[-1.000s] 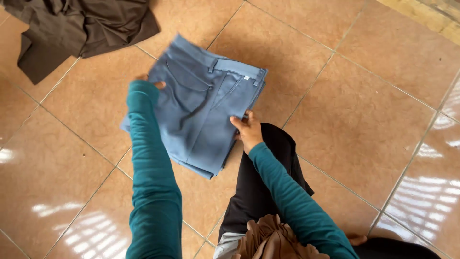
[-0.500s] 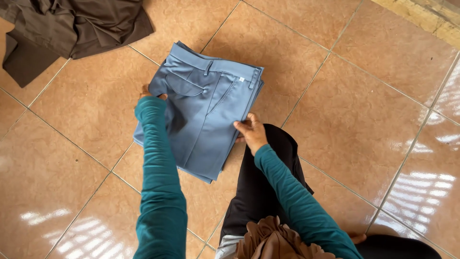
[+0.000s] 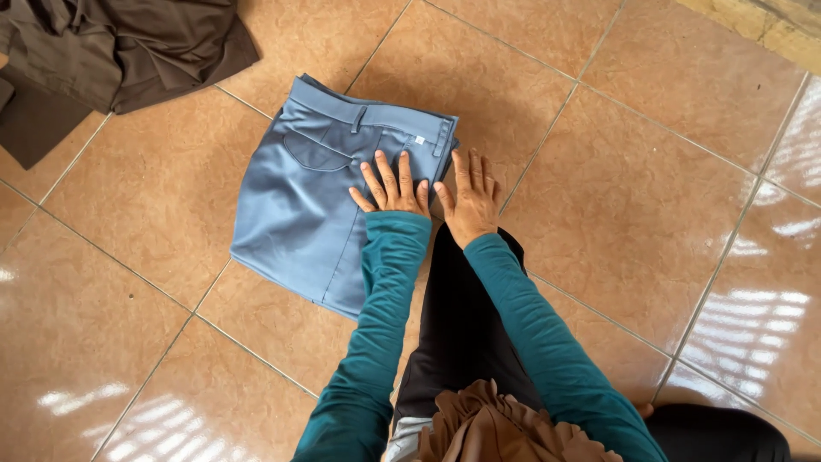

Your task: The person sits cross-legged on a tiled floor and folds multiple pairs of light blue trousers by hand. They lay each pair flat, fold the legs together, fold the garment in half or thirds, and then place the finished item onto a growing stack to the left.

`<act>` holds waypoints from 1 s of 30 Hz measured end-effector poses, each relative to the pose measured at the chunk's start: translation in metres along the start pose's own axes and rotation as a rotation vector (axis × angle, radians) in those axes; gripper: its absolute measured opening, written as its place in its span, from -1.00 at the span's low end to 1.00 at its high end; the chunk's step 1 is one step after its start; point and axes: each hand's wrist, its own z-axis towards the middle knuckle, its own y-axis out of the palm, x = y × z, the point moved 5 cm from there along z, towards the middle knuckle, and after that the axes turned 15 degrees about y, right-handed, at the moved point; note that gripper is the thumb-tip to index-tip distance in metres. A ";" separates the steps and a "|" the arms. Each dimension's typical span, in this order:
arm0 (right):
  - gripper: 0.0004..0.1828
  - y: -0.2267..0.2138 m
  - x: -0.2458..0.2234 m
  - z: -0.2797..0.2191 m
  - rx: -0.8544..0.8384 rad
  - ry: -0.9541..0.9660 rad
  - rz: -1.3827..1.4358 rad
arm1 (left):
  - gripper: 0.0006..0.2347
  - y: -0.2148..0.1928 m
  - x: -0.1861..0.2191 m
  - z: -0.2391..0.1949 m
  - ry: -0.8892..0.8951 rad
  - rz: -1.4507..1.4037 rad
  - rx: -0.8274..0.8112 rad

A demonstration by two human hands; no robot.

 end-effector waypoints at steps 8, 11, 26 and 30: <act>-0.29 0.008 -0.005 0.000 -0.155 0.049 -0.034 | -0.49 0.020 -0.003 -0.001 0.021 0.083 0.093; -0.28 0.011 0.004 0.001 -0.145 0.051 -0.030 | -0.50 0.018 0.006 -0.001 0.016 0.076 0.098; -0.30 -0.016 0.144 -0.028 -0.072 0.303 0.099 | -0.46 0.059 0.147 -0.030 0.302 -0.157 -0.155; -0.29 -0.009 0.168 -0.035 -0.057 0.344 0.111 | -0.48 0.070 0.164 -0.040 0.309 -0.086 -0.355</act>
